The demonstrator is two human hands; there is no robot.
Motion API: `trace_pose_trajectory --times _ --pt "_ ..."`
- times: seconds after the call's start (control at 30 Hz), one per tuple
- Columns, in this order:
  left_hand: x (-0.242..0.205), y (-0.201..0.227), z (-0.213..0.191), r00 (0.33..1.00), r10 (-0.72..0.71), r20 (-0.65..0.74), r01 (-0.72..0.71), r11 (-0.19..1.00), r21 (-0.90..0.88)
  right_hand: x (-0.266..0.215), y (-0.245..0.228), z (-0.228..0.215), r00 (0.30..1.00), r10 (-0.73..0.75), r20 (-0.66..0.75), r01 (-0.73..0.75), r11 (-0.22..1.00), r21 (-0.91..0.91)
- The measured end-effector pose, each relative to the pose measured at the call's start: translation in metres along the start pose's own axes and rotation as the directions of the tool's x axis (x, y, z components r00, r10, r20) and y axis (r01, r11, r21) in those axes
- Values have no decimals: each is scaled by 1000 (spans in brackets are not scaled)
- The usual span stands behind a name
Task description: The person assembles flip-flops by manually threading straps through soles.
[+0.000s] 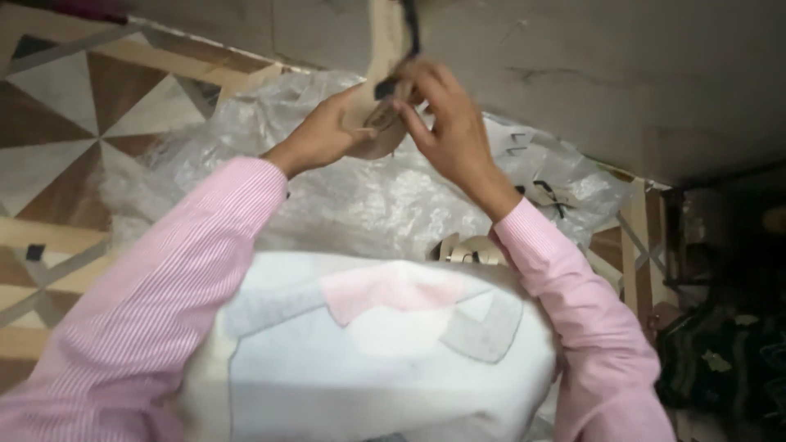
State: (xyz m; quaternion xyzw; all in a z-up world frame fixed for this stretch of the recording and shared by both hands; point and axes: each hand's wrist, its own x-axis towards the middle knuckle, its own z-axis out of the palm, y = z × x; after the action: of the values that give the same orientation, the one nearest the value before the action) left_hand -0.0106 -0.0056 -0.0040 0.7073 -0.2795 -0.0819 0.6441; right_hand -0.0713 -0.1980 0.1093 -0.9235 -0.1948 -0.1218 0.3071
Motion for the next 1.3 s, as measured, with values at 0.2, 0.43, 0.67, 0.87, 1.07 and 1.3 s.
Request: trace_pose_trajectory --times 0.2,0.43,0.67,0.87,1.07,1.3 --pt "-14 31 -7 969 -168 183 123 964 236 -18 16 25 984 -170 56 179 959 -221" --pt "-5 9 -2 889 -337 311 224 911 346 -23 1 29 992 -74 102 84 992 -92" --pt "-3 24 5 901 -400 168 193 718 669 -19 9 29 985 -143 96 157 974 -161" --pt "-5 11 12 944 -296 144 101 676 730 -18 21 31 980 24 197 -2 994 -110" --pt "-4 31 17 951 -269 152 83 694 715 -23 22 35 990 -95 103 117 967 -225" --pt "-2 34 20 954 -281 105 111 656 747 -16 35 40 977 -6 214 17 999 -48"
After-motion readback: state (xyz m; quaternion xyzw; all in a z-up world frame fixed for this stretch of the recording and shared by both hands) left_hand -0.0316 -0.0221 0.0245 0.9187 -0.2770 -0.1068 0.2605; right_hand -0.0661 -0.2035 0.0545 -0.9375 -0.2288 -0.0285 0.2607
